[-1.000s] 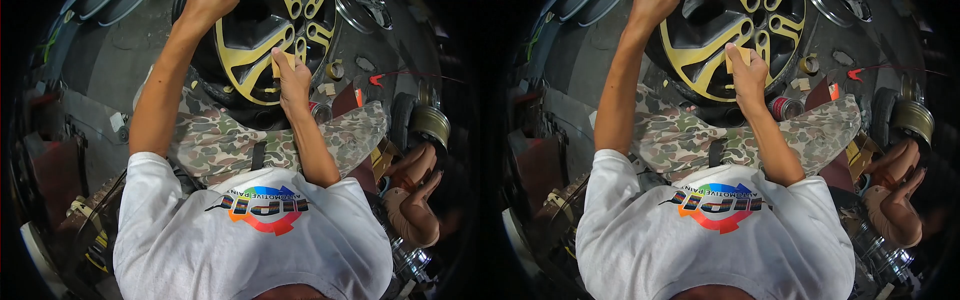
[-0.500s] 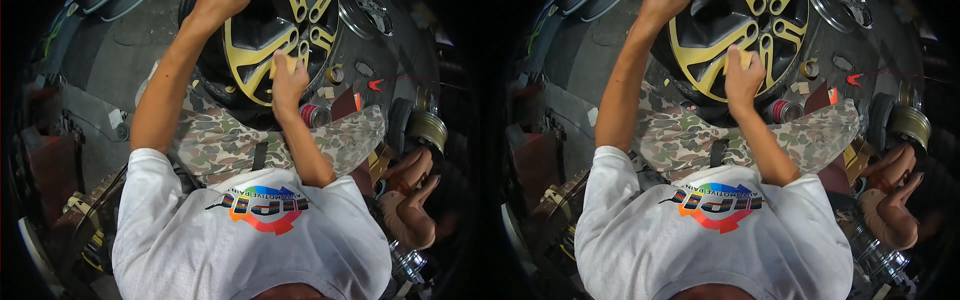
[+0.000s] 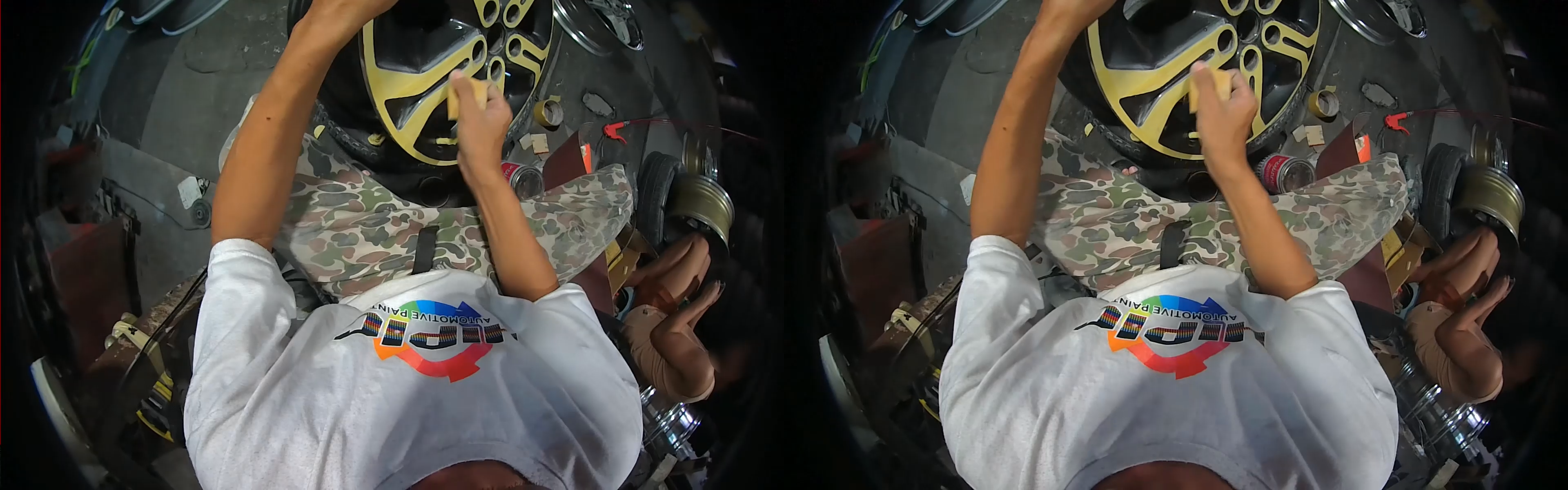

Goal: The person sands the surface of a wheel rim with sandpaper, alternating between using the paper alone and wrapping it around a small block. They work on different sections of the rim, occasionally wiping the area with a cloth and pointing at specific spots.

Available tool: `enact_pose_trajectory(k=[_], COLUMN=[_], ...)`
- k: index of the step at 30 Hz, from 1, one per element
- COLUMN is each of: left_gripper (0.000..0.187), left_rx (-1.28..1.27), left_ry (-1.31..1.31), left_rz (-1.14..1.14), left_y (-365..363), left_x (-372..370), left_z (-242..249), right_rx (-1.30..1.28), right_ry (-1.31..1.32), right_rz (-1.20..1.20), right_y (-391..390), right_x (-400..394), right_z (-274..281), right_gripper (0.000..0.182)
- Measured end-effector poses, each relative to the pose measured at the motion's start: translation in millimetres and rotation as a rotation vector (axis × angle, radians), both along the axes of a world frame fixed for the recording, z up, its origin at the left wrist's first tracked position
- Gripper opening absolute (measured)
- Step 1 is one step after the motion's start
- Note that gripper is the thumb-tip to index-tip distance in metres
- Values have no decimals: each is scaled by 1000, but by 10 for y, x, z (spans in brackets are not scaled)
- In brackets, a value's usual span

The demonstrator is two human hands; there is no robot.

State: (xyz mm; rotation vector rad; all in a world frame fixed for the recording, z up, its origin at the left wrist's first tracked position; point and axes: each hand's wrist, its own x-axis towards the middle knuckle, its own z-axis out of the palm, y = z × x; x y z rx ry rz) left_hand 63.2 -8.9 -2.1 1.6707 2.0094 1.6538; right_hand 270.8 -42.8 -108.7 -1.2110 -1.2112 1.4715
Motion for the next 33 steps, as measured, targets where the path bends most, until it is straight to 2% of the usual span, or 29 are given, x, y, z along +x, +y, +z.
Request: enact_pose_trajectory(k=[1, 2, 4, 5, 6, 7, 9, 10, 12, 14, 16, 18, 20, 22, 24, 25, 26, 28, 30, 33], left_gripper=[29, 29, 29, 29, 29, 29, 28, 28, 28, 28, 29, 29, 29, 28, 28, 28, 28, 28, 27, 27], left_rx=[-5, -11, -14, 7, 14, 0, 3, 15, 28, 37, -26, -25, -11, -29, -12, -3, -13, -7, -66, -23], left_ry=[-2, -3, -6, 17, 39, 41, -37, -32, 3, 13, 50, 23, -12, -13, 33, 41, 12, -44, -79, -87], left_rz=[0, 1, 2, 12, 15, 0, -51, -62, -34, -22, 23, -25, -52, -43, -33, -36, -43, -83, -84, -80], left_y=[-9, -23, -25, -7, -7, -3, 29, 38, 13, 39, 14, 33, 44, 22, 33, 63, 55, 45, 37, 25], left_x=[-4, -19, -19, -22, -17, -19, -40, -40, -46, -47, -15, -8, -43, -32, -14, -27, -17, -32, -38, -1], left_z=[21, 39, 47, 35, 4, -21, -14, 9, 4, 8, 23, 8, 9, 13, 32, 51, 46, -21, 15, 14], right_rx=[-38, -30, -21, 21, 41, 33, 18, 6, -9, 3, 28, 59, 30, 62, 120, 122, 35, 152, 7, -49], right_ry=[138, 142, -151, -129, 17, -8, -11, 90, 84, -137, 26, -6, -5, 20, -95, -125, -6, -35, 51, 42], right_rz=[-3, 2, -24, 0, 75, 75, 26, 36, -12, -37, 31, 43, -64, -107, -191, -122, -83, -95, -155, -176], right_y=[121, 108, -47, -189, -260, -238, -67, 125, 138, -127, -350, -234, -3, 186, 7, -135, -267, -156, 37, 95], right_x=[-15, -38, -41, -76, -41, -23, -10, 19, -49, -72, -90, -64, -81, -86, -161, -149, -171, -173, -153, -149], right_z=[-29, 15, 104, 148, 50, 44, 94, -56, 63, 213, 44, 9, 118, -14, -2, 4, 91, -5, 47, 28], right_gripper=[28, 28, 29, 30, 30, 30, 28, 24, 24, 28, 31, 32, 31, 30, 30, 29, 29, 27, 28, 30])
